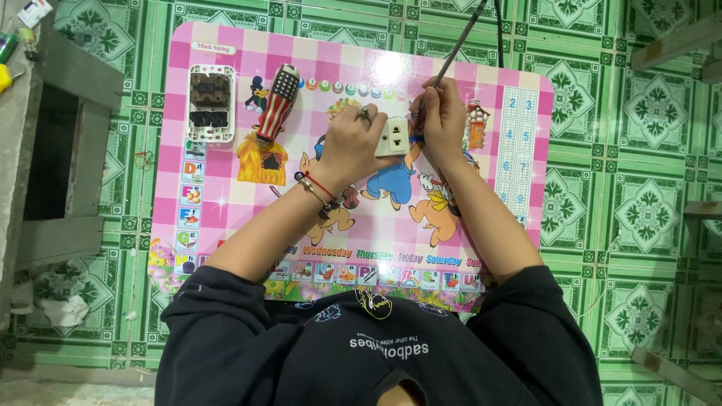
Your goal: The person uses a screwdriver to tighten screws on a white electrical outlet, securing internal components. They repeatedly flip the outlet to access different sides and continue tightening screws throughout the clip.
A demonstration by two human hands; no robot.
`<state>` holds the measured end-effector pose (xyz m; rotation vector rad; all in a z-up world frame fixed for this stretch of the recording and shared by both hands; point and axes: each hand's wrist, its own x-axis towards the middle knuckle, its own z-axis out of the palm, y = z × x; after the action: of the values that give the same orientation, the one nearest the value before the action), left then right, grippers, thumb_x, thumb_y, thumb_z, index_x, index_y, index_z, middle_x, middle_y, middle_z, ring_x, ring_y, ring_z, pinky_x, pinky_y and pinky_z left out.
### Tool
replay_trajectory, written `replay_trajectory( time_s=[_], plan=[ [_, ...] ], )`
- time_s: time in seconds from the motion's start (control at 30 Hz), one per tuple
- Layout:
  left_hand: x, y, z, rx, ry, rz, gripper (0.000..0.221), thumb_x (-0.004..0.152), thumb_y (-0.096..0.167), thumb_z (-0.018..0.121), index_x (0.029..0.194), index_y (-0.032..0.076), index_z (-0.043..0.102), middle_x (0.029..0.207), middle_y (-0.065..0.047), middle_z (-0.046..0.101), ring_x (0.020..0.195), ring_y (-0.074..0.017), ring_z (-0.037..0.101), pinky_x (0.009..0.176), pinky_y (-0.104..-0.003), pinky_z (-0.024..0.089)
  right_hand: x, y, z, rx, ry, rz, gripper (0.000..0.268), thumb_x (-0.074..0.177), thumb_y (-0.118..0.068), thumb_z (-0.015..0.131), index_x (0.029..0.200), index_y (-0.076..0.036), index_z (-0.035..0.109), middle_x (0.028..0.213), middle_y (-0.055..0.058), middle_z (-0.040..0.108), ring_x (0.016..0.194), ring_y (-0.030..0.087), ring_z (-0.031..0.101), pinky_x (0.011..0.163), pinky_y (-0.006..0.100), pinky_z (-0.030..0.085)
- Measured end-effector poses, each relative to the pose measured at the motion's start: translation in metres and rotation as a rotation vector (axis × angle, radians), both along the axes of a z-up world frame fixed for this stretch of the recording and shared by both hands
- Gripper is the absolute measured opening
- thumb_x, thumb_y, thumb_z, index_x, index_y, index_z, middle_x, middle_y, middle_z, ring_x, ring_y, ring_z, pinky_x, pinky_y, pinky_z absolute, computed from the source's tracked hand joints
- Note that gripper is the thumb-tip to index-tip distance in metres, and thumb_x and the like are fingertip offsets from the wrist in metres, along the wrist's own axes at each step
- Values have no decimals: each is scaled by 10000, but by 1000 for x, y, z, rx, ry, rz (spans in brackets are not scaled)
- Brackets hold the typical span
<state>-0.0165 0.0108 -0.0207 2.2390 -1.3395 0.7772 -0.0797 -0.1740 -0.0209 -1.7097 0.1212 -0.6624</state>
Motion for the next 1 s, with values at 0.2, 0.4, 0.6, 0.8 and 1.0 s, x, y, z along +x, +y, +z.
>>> replay_trajectory(
  time_s=[0.2,0.4,0.6,0.8,1.0],
  plan=[
    [6,16,31,-89,165,-23,725,732,741,788,1032,103,616,884,-44,565,665,-252,619,565,-352,522,0,-2,-2,-19,-2,22,167,1146,-224,454,1120,-89,549,726,111,670,545,177,651,508,240,508],
    [39,31,29,45,219,200,778,920,792,646,1075,31,690,760,-99,650,838,-284,550,760,-410,405,-4,3,15,-108,118,36,134,1121,-194,529,1112,-65,563,762,44,655,594,116,569,533,242,453],
    [38,25,32,189,194,252,772,1016,712,541,1245,-17,648,937,-159,658,944,-315,493,802,-436,371,-6,3,18,-82,119,2,92,1121,-122,482,1155,-55,536,797,72,664,653,122,569,581,228,431],
    [45,43,47,92,306,109,561,1026,525,593,1332,54,592,1389,-148,437,1301,-342,336,1024,-488,335,-1,0,18,-83,86,49,115,1124,-107,432,1160,-43,520,820,75,644,736,157,621,680,267,497],
    [111,123,79,13,478,258,612,1087,590,492,1456,115,609,1623,-195,238,1499,-420,212,1196,-645,214,-1,-7,7,6,118,41,157,1142,-216,422,1176,-95,516,860,40,644,768,120,625,666,241,483]
  ],
)
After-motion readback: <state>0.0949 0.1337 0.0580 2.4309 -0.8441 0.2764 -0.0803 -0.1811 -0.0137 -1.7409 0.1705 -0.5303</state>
